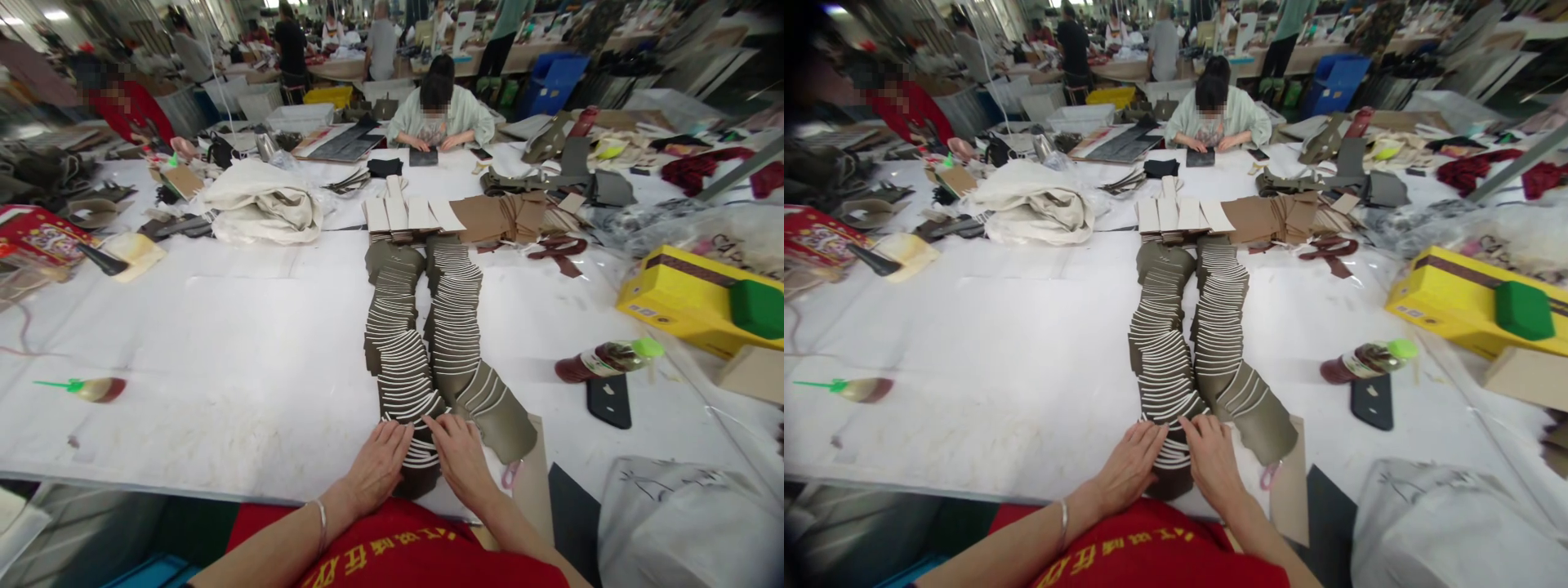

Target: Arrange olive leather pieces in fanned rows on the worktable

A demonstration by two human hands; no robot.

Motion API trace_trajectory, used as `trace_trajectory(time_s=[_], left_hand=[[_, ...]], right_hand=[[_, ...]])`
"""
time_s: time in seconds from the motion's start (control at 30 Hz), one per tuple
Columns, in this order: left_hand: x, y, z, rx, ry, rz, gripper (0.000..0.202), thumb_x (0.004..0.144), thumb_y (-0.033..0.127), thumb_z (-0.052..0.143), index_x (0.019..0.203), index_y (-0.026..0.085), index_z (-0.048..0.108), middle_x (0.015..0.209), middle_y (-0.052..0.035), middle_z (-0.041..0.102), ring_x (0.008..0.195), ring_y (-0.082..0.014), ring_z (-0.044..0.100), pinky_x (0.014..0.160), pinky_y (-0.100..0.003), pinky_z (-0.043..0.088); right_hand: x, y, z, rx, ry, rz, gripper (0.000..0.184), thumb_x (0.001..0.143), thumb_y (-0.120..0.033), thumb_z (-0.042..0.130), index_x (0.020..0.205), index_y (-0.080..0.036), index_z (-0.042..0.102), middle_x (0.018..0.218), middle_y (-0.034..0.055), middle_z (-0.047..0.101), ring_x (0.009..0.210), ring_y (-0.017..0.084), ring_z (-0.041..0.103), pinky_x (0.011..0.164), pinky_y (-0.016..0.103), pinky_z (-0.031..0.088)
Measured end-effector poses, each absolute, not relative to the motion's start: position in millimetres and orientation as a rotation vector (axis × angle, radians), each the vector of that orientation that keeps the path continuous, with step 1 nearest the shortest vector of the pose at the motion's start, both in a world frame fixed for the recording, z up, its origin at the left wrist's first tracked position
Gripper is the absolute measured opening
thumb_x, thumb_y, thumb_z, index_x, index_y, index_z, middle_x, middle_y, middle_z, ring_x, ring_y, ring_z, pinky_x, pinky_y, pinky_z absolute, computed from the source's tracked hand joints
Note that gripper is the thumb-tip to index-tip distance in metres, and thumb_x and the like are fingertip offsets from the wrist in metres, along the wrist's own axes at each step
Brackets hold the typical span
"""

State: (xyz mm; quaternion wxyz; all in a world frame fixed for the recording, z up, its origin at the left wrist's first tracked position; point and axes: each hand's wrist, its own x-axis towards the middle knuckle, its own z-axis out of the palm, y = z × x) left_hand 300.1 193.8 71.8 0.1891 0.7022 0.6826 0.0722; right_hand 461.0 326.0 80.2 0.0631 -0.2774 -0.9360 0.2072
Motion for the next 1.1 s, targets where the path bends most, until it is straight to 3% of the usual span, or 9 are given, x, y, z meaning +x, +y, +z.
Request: trace_trajectory(time_s=[0.17, 0.27, 0.37, 0.57, 0.7, 0.8, 0.97, 1.1], left_hand=[[306.9, 203.5, 76.2, 1.886, 1.975, 0.231, 0.089, 0.067, 0.018, 0.073, 0.143, 0.014, 0.026, 0.137, -0.0148, 0.046, 0.127, -0.0315, 0.039, 0.110, -0.044, 0.030], [309.5, 205.7, 76.9, 1.864, 1.997, 0.243, 0.082, 0.067, 0.017, 0.073, 0.139, 0.015, 0.033, 0.138, -0.0142, 0.045, 0.128, -0.0315, 0.038, 0.109, -0.046, 0.031], [310.5, 204.9, 76.1, 1.846, 2.008, 0.246, 0.080, 0.065, 0.015, 0.072, 0.136, 0.015, 0.036, 0.144, -0.0167, 0.039, 0.131, -0.0326, 0.036, 0.110, -0.047, 0.031], [310.2, 203.0, 72.5, 1.817, 2.029, 0.261, 0.080, 0.063, 0.013, 0.073, 0.134, 0.017, 0.037, 0.153, -0.0182, 0.025, 0.139, -0.0346, 0.026, 0.111, -0.052, 0.029], [310.8, 203.1, 70.9, 1.831, 2.027, 0.257, 0.078, 0.064, 0.016, 0.073, 0.133, 0.016, 0.037, 0.151, -0.0182, 0.029, 0.138, -0.0354, 0.026, 0.111, -0.053, 0.027], [310.9, 203.3, 70.5, 1.822, 2.022, 0.245, 0.078, 0.066, 0.017, 0.072, 0.135, 0.014, 0.036, 0.147, -0.0179, 0.034, 0.136, -0.0347, 0.029, 0.112, -0.051, 0.024], [308.8, 202.8, 71.8, 1.795, 2.014, 0.234, 0.084, 0.066, 0.016, 0.068, 0.140, 0.008, 0.029, 0.142, -0.0194, 0.040, 0.131, -0.0356, 0.033, 0.112, -0.050, 0.024], [306.2, 202.0, 78.4, 1.804, 1.992, 0.259, 0.077, 0.067, 0.019, 0.065, 0.137, 0.007, 0.034, 0.134, -0.0177, 0.046, 0.125, -0.0342, 0.037, 0.111, -0.049, 0.024]], right_hand=[[460.9, 330.6, 84.9, -0.836, -2.855, 0.572, 0.039, 0.088, -0.008, 0.044, 0.119, -0.024, 0.059, 0.105, 0.0081, 0.060, 0.097, 0.024, 0.051, 0.083, 0.038, 0.037], [458.9, 335.6, 90.0, -0.810, -2.868, 0.553, 0.037, 0.085, -0.006, 0.044, 0.112, -0.024, 0.062, 0.121, 0.0087, 0.057, 0.113, 0.026, 0.046, 0.094, 0.042, 0.033], [453.5, 343.7, 94.4, -0.697, -2.915, 0.570, 0.038, 0.083, -0.003, 0.045, 0.108, -0.025, 0.062, 0.131, 0.0037, 0.055, 0.124, 0.024, 0.040, 0.104, 0.042, 0.026], [447.1, 350.5, 97.7, -0.571, -2.986, 0.579, 0.043, 0.080, -0.003, 0.046, 0.116, -0.024, 0.058, 0.125, 0.0045, 0.060, 0.121, 0.022, 0.044, 0.105, 0.043, 0.024], [442.9, 349.5, 97.7, -0.553, -3.012, 0.580, 0.049, 0.079, -0.007, 0.047, 0.127, -0.020, 0.051, 0.123, 0.0093, 0.058, 0.116, 0.025, 0.046, 0.103, 0.043, 0.026], [439.1, 349.8, 100.7, -0.547, -3.026, 0.586, 0.047, 0.078, -0.008, 0.048, 0.124, -0.019, 0.052, 0.119, 0.0110, 0.058, 0.114, 0.027, 0.046, 0.101, 0.044, 0.028], [443.4, 347.1, 110.7, -0.474, -3.058, 0.604, 0.041, 0.076, -0.026, 0.061, 0.117, -0.018, 0.054, 0.122, 0.0109, 0.055, 0.119, 0.029, 0.043, 0.108, 0.047, 0.022], [449.5, 332.0, 102.5, -0.412, -3.132, 0.591, 0.063, 0.065, -0.040, 0.077, 0.118, -0.016, 0.053, 0.110, 0.0100, 0.060, 0.107, 0.030, 0.050, 0.111, 0.049, 0.021]])
